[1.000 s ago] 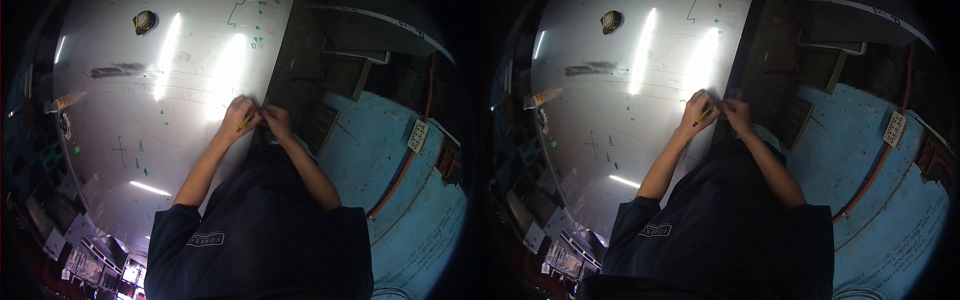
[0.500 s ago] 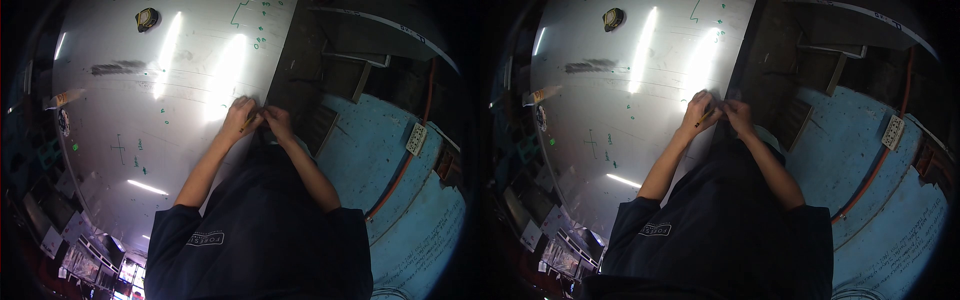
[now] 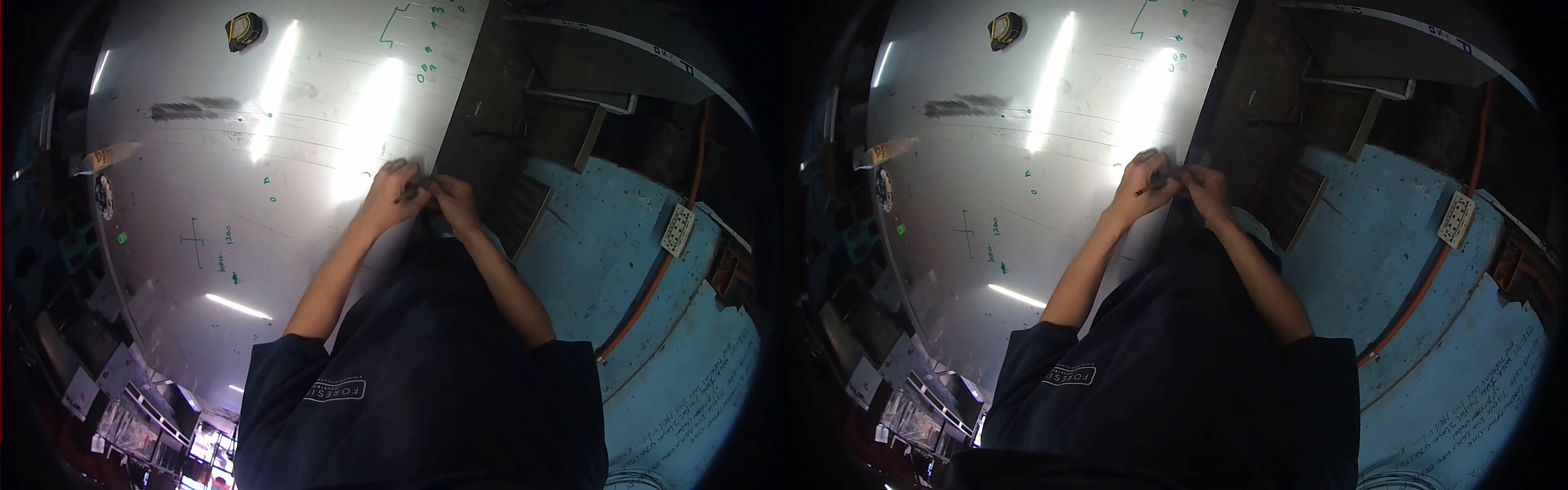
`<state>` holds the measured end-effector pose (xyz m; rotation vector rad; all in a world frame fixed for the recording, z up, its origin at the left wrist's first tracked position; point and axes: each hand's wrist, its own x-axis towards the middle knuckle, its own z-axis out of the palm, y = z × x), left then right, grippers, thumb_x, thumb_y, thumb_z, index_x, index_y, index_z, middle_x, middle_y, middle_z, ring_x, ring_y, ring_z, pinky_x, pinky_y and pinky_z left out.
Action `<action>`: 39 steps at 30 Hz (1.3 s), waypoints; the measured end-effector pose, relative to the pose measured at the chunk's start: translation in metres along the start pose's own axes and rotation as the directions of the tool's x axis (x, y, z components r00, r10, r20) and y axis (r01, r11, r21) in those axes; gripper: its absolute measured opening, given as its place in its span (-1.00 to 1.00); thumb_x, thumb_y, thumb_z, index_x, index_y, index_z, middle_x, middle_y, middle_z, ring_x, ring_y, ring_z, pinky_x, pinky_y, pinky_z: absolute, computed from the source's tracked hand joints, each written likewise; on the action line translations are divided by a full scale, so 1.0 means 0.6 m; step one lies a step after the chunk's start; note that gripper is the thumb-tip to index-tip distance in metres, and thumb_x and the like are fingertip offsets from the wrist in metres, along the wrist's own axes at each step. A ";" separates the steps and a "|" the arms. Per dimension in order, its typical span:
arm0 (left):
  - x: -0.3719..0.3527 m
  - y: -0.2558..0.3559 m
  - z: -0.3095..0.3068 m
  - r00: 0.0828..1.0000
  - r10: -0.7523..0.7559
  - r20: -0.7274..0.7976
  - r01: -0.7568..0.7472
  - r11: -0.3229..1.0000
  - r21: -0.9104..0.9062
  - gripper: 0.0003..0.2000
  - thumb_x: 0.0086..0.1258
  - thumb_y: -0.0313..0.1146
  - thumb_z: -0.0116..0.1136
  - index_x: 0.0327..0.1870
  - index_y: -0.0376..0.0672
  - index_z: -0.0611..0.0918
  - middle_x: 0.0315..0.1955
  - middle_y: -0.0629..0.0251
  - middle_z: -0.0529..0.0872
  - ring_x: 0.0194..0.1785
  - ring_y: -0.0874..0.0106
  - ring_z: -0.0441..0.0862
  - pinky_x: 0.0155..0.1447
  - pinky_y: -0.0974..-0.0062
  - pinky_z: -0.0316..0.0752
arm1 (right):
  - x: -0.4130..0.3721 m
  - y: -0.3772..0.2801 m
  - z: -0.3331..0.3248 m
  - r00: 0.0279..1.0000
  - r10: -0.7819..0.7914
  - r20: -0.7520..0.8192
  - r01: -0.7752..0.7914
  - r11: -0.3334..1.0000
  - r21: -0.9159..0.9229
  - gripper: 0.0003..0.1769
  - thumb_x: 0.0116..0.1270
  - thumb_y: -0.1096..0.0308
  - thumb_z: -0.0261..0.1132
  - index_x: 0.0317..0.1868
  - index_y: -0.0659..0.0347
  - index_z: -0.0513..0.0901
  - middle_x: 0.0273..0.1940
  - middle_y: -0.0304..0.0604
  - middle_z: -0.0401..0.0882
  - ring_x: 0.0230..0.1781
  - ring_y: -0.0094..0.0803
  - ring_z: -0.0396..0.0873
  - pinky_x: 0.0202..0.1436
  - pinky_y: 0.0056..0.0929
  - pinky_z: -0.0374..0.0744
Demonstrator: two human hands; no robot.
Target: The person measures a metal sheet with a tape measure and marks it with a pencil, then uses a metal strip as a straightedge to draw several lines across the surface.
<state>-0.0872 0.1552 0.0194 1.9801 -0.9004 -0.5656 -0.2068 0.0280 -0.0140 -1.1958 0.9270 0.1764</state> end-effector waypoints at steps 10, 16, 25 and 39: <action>0.000 -0.037 -0.020 0.977 0.140 -0.158 -0.156 0.983 -0.093 -0.82 0.09 -0.57 0.33 -0.41 -0.21 0.51 -0.51 0.17 0.53 -0.39 0.16 0.52 -0.28 0.25 0.46 | -0.007 -0.010 0.003 0.999 0.030 0.021 -0.032 0.990 0.139 -0.72 0.49 0.37 0.33 0.07 0.41 0.70 -0.06 -0.07 0.74 -0.10 -0.37 0.73 -0.03 -0.37 0.78; -0.003 -0.038 -0.041 0.984 0.073 -0.161 -0.089 0.991 -0.097 -0.81 0.08 -0.58 0.33 -0.41 -0.22 0.51 -0.50 0.17 0.54 -0.36 0.16 0.53 -0.27 0.25 0.47 | -0.003 -0.004 0.001 0.998 0.064 0.011 -0.065 0.990 0.125 -0.68 0.49 0.35 0.34 0.07 0.45 0.68 -0.09 -0.04 0.73 -0.12 -0.36 0.74 -0.03 -0.36 0.78; -0.007 -0.053 -0.067 0.984 0.062 -0.166 -0.072 0.996 -0.056 -0.79 0.04 -0.61 0.35 -0.41 -0.20 0.50 -0.50 0.19 0.56 -0.36 0.20 0.57 -0.30 0.29 0.48 | -0.009 -0.013 0.002 0.996 0.086 0.007 -0.086 0.990 0.108 -0.69 0.51 0.33 0.32 0.05 0.46 0.67 -0.12 -0.06 0.73 -0.14 -0.37 0.73 0.00 -0.34 0.77; -0.007 -0.061 -0.059 0.973 0.108 -0.203 -0.131 0.986 -0.105 -0.80 0.03 -0.61 0.35 -0.40 -0.22 0.53 -0.48 0.16 0.56 -0.37 0.14 0.55 -0.29 0.24 0.46 | -0.011 -0.007 0.001 0.995 0.089 -0.035 -0.084 0.988 0.128 -0.68 0.49 0.30 0.37 0.03 0.43 0.68 -0.16 -0.13 0.71 -0.17 -0.43 0.70 -0.02 -0.37 0.77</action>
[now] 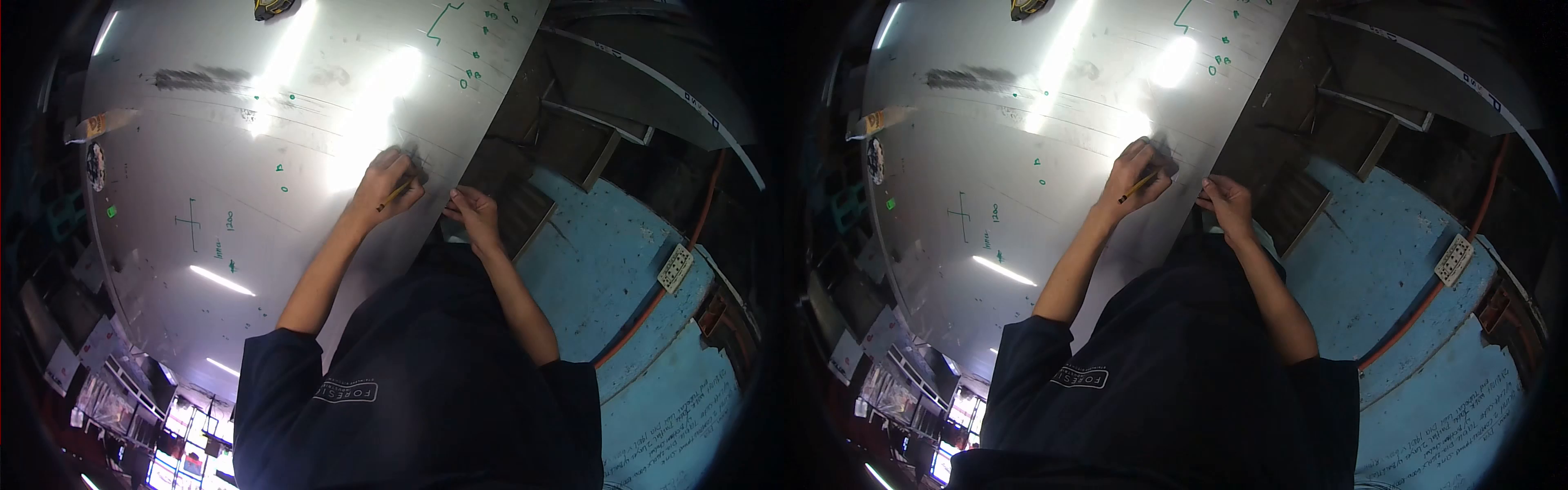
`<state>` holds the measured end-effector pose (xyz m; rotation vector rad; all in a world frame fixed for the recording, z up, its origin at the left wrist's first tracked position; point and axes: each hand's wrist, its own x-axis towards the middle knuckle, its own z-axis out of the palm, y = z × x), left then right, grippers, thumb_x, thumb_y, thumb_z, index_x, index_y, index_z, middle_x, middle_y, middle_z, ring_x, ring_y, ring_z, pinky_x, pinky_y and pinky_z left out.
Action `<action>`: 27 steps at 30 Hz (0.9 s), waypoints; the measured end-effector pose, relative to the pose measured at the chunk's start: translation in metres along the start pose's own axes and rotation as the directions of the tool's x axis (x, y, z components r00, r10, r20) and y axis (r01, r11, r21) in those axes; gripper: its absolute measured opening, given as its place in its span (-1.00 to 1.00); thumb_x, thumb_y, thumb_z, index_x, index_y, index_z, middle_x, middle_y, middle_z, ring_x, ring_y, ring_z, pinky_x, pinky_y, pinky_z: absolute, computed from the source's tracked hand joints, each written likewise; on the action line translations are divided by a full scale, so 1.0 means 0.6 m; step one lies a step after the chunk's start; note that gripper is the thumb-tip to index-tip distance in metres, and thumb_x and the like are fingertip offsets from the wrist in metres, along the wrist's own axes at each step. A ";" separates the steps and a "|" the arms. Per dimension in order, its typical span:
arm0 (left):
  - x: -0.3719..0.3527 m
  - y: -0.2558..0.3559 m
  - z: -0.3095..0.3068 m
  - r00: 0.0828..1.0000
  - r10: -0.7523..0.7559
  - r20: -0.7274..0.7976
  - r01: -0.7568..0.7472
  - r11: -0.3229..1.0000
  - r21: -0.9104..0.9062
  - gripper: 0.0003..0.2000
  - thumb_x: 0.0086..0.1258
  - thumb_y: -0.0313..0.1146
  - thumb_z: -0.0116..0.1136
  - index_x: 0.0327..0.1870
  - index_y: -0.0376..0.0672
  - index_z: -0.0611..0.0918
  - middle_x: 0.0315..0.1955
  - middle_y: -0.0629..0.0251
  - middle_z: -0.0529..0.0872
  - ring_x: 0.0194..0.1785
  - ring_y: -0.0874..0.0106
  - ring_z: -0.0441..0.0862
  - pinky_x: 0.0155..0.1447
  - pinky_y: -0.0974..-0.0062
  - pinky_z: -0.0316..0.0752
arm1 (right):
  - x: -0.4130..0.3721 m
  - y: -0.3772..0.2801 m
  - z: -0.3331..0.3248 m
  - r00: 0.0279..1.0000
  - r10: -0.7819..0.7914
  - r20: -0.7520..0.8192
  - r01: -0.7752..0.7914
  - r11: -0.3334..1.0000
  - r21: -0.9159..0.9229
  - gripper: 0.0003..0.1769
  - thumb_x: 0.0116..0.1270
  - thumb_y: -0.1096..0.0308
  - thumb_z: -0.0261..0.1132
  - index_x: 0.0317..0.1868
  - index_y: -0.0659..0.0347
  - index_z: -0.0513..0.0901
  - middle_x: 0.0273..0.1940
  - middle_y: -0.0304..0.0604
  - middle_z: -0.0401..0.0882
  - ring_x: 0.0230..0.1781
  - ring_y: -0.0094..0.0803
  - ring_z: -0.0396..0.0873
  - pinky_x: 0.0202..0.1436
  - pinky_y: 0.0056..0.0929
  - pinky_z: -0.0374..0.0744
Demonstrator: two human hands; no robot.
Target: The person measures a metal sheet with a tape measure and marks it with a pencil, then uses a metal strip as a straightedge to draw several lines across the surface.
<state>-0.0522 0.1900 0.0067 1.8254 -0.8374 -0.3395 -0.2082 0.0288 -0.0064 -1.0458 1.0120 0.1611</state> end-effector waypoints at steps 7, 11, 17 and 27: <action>0.000 0.000 -0.001 1.000 0.008 0.009 -0.008 1.000 0.012 -0.80 0.03 -0.59 0.35 -0.39 -0.23 0.52 -0.46 0.14 0.55 -0.35 0.11 0.55 -0.26 0.23 0.48 | -0.001 -0.004 0.001 1.000 0.005 0.006 -0.005 1.000 -0.010 -0.68 0.49 0.29 0.37 0.02 0.43 0.68 -0.17 -0.14 0.70 -0.18 -0.44 0.68 -0.02 -0.37 0.78; 0.000 0.010 -0.010 0.998 -0.020 0.053 0.016 0.998 0.063 -0.79 0.04 -0.58 0.36 -0.38 -0.23 0.53 -0.44 0.13 0.57 -0.33 0.10 0.56 -0.23 0.23 0.49 | 0.000 0.002 0.000 1.000 -0.004 -0.001 0.004 1.000 -0.003 -0.68 0.49 0.30 0.36 0.03 0.44 0.67 -0.16 -0.13 0.70 -0.19 -0.44 0.68 -0.02 -0.37 0.77; -0.001 0.001 0.000 0.999 -0.041 0.018 0.041 0.999 0.014 -0.80 0.04 -0.60 0.35 -0.37 -0.25 0.54 -0.45 0.14 0.57 -0.34 0.14 0.56 -0.25 0.26 0.49 | 0.001 0.003 -0.003 1.000 -0.005 0.015 0.005 1.000 -0.004 -0.67 0.50 0.31 0.35 0.05 0.45 0.67 -0.15 -0.12 0.70 -0.20 -0.44 0.68 -0.02 -0.38 0.77; 0.014 0.024 -0.023 0.974 -0.194 0.113 0.203 0.977 -0.069 -0.83 0.05 -0.64 0.27 -0.42 -0.23 0.51 -0.48 0.18 0.56 -0.38 0.21 0.56 -0.28 0.32 0.48 | -0.005 -0.009 0.006 1.000 -0.001 -0.016 0.001 1.000 -0.029 -0.65 0.49 0.30 0.36 0.06 0.48 0.65 -0.14 -0.09 0.70 -0.15 -0.39 0.70 0.01 -0.36 0.77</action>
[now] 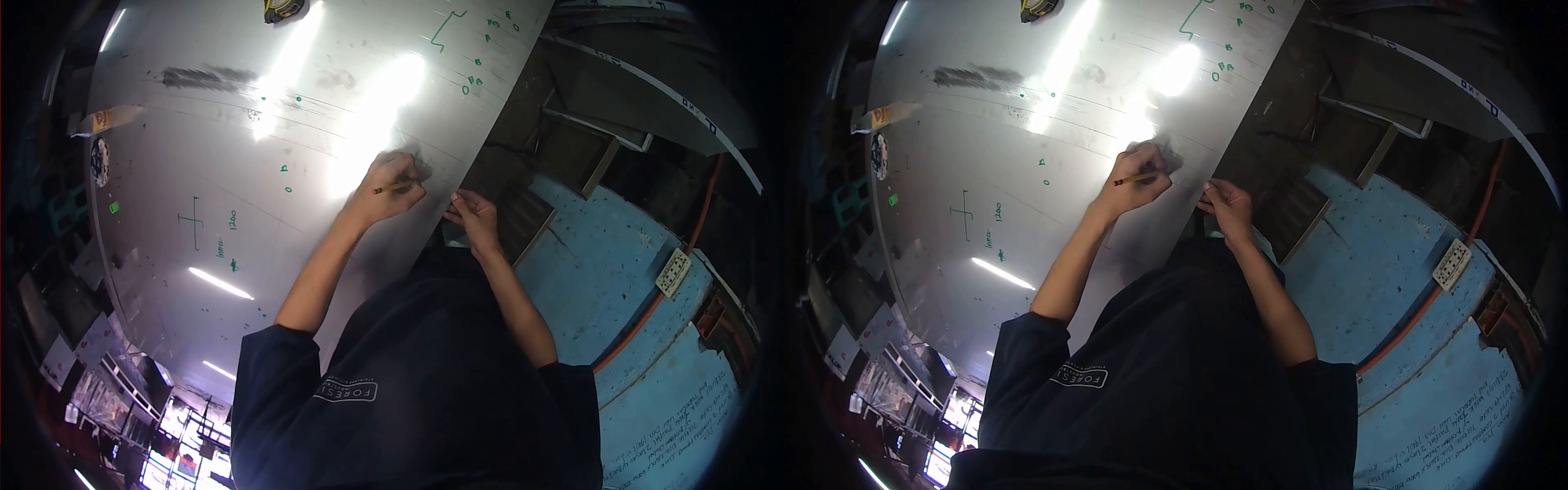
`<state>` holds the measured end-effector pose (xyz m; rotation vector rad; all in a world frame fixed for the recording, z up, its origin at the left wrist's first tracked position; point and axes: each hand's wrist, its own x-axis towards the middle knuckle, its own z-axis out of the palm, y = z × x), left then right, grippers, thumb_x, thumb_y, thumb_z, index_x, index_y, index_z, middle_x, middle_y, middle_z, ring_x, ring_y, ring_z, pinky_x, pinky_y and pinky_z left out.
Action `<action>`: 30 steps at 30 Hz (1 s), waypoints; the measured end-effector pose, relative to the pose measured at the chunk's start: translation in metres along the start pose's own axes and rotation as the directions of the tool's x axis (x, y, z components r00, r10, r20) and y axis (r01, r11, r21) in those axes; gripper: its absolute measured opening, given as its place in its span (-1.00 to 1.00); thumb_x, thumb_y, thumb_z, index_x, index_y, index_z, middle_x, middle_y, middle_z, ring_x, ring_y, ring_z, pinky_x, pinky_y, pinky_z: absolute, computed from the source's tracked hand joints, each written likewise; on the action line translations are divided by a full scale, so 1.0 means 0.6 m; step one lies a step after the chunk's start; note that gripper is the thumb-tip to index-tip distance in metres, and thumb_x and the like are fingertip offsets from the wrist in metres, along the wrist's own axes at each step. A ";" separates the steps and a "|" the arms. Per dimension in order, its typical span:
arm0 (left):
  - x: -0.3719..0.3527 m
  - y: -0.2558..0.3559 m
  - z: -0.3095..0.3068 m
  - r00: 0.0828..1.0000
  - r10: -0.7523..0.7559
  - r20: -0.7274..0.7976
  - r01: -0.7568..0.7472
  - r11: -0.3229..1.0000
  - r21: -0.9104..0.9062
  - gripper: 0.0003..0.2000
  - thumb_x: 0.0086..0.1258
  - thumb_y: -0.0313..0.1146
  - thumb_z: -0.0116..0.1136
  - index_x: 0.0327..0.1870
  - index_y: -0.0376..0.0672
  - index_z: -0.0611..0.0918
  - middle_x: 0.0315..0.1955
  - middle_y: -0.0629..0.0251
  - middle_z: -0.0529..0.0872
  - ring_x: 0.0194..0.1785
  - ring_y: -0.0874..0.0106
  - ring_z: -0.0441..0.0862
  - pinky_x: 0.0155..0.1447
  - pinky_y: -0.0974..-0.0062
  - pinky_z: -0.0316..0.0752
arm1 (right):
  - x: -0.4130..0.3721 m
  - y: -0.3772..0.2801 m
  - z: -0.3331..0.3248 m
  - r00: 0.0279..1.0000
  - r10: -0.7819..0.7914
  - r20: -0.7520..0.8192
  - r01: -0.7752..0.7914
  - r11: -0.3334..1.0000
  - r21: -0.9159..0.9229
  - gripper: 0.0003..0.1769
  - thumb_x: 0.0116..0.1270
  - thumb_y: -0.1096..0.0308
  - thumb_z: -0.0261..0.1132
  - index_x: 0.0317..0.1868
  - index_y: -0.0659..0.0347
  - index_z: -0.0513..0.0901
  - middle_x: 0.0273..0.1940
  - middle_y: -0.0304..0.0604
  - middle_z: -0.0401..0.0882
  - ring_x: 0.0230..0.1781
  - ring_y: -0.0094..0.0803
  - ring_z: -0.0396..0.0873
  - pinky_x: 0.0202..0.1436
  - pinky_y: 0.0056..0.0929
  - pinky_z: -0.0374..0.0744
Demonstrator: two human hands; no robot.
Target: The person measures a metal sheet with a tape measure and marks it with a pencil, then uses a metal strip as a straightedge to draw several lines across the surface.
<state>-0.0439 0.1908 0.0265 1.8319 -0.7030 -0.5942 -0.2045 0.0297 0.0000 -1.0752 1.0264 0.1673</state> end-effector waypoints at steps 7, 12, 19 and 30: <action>-0.003 -0.030 -0.014 0.985 0.138 -0.106 -0.126 0.985 0.117 -0.78 0.04 -0.60 0.37 -0.41 -0.23 0.51 -0.47 0.17 0.55 -0.41 0.22 0.58 -0.34 0.31 0.48 | 0.004 0.006 -0.005 0.999 -0.009 0.037 0.008 1.000 0.011 -0.64 0.50 0.31 0.35 0.08 0.49 0.64 -0.12 -0.08 0.71 -0.14 -0.38 0.70 0.03 -0.34 0.77; -0.001 -0.035 -0.012 0.977 0.182 -0.110 -0.173 0.981 0.090 -0.80 0.04 -0.62 0.33 -0.40 -0.23 0.51 -0.46 0.16 0.55 -0.38 0.18 0.56 -0.29 0.28 0.48 | 0.001 0.004 -0.003 1.000 -0.008 0.005 0.008 1.000 -0.016 -0.64 0.49 0.29 0.36 0.07 0.47 0.65 -0.12 -0.07 0.71 -0.13 -0.37 0.71 0.02 -0.34 0.77; -0.004 -0.043 -0.011 0.978 0.184 -0.101 -0.171 0.977 0.125 -0.80 0.01 -0.60 0.33 -0.41 -0.23 0.51 -0.46 0.15 0.54 -0.34 0.14 0.56 -0.25 0.26 0.48 | 0.002 0.002 -0.003 1.000 -0.001 0.013 0.001 1.000 -0.005 -0.63 0.49 0.30 0.36 0.09 0.48 0.64 -0.12 -0.06 0.71 -0.13 -0.37 0.70 0.02 -0.33 0.77; -0.004 -0.041 -0.009 0.979 0.161 -0.128 -0.148 0.983 0.104 -0.80 0.03 -0.61 0.31 -0.40 -0.21 0.50 -0.51 0.19 0.55 -0.39 0.21 0.54 -0.23 0.30 0.48 | 0.005 0.007 -0.006 1.000 -0.003 0.004 0.003 1.000 -0.018 -0.57 0.48 0.30 0.37 0.13 0.55 0.60 -0.11 -0.03 0.69 -0.13 -0.35 0.70 0.02 -0.32 0.77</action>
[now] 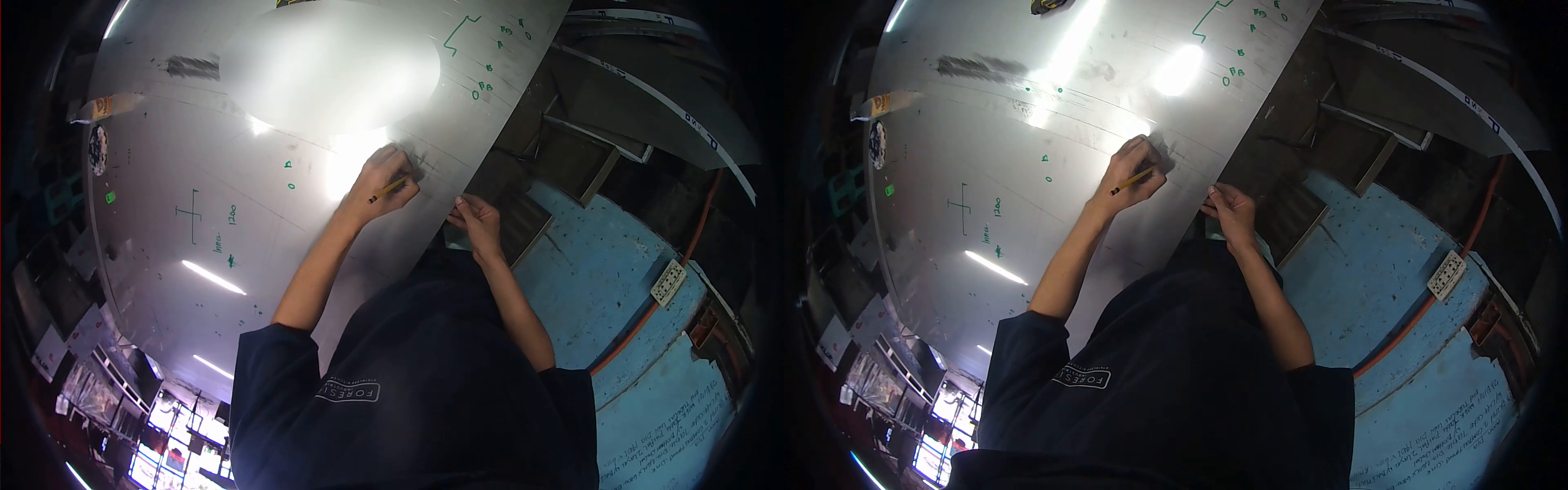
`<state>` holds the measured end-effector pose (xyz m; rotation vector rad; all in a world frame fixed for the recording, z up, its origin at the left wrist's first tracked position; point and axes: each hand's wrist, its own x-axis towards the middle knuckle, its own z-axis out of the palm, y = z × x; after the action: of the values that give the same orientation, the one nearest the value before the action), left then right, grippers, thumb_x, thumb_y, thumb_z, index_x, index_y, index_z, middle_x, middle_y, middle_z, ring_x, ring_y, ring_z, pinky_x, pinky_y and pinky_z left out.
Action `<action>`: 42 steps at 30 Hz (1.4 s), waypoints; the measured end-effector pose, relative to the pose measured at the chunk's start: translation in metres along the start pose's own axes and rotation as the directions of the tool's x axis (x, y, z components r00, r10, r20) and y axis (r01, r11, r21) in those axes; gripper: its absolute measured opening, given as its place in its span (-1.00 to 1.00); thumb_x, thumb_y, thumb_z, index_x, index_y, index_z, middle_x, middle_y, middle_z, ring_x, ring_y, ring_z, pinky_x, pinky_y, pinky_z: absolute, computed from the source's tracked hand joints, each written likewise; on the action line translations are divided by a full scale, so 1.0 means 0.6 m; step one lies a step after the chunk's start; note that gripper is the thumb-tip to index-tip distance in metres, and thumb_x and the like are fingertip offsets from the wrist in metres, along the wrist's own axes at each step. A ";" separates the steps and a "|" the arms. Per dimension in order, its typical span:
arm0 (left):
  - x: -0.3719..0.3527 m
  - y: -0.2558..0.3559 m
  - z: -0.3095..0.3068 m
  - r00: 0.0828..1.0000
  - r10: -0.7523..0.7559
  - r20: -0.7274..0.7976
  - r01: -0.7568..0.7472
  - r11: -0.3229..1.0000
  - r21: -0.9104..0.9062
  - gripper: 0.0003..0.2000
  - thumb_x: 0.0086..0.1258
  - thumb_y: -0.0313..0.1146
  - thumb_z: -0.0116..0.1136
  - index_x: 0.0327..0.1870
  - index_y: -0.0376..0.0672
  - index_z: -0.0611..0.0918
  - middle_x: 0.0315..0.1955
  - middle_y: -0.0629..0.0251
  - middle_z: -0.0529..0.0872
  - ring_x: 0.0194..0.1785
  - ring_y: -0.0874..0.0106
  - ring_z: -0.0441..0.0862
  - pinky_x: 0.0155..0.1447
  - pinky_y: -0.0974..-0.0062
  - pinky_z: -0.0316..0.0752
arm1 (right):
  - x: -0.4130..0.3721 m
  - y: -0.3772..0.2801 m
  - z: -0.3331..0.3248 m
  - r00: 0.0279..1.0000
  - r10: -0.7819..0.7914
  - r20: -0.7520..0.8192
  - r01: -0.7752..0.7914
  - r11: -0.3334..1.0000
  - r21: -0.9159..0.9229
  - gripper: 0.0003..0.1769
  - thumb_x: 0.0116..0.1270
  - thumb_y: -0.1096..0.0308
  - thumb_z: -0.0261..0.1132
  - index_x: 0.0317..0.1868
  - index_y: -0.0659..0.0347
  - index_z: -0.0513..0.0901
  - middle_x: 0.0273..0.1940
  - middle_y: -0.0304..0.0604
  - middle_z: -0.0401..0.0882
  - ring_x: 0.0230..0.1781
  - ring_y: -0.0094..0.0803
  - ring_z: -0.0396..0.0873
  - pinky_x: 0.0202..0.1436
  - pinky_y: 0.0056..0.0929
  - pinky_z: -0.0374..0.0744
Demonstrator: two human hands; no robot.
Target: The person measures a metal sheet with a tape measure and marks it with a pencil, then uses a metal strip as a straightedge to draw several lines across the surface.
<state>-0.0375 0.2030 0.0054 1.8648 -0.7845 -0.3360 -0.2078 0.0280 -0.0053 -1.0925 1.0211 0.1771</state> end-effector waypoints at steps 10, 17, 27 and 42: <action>0.005 0.009 -0.011 0.994 0.056 0.093 -0.066 0.992 0.111 -0.81 0.05 -0.60 0.30 -0.42 -0.22 0.49 -0.48 0.22 0.56 -0.40 0.24 0.56 -0.24 0.34 0.49 | -0.002 -0.003 0.001 1.000 -0.004 0.017 0.004 1.000 0.006 -0.60 0.49 0.29 0.36 0.11 0.50 0.63 -0.12 -0.06 0.70 -0.13 -0.37 0.70 0.02 -0.34 0.77; 0.001 -0.005 -0.022 0.998 -0.054 -0.019 0.053 0.997 -0.050 -0.81 0.06 -0.61 0.28 -0.42 -0.23 0.48 -0.48 0.20 0.53 -0.39 0.24 0.55 -0.33 0.34 0.45 | -0.002 -0.005 0.003 1.000 0.002 0.014 -0.002 1.000 0.001 -0.65 0.50 0.28 0.35 0.08 0.44 0.66 -0.14 -0.11 0.70 -0.14 -0.40 0.69 0.02 -0.36 0.76; 0.002 -0.013 -0.027 1.000 -0.001 0.013 0.000 0.999 0.035 -0.80 0.07 -0.60 0.27 -0.40 -0.21 0.45 -0.47 0.19 0.50 -0.37 0.23 0.53 -0.29 0.31 0.45 | -0.002 -0.004 0.001 1.000 0.004 -0.011 -0.004 1.000 -0.012 -0.65 0.49 0.28 0.36 0.07 0.44 0.67 -0.16 -0.11 0.70 -0.17 -0.43 0.68 0.01 -0.36 0.76; 0.003 -0.010 -0.031 0.998 0.054 0.018 -0.054 0.997 0.048 -0.79 0.02 -0.59 0.28 -0.41 -0.21 0.46 -0.49 0.17 0.49 -0.38 0.19 0.51 -0.30 0.27 0.45 | 0.000 0.002 -0.005 1.000 -0.010 0.011 0.011 1.000 -0.025 -0.67 0.50 0.29 0.35 0.07 0.42 0.68 -0.11 -0.10 0.73 -0.14 -0.42 0.70 0.01 -0.36 0.76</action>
<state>-0.0234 0.2165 0.0082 1.8840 -0.8597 -0.3015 -0.2100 0.0264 -0.0064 -1.1186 1.0056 0.1878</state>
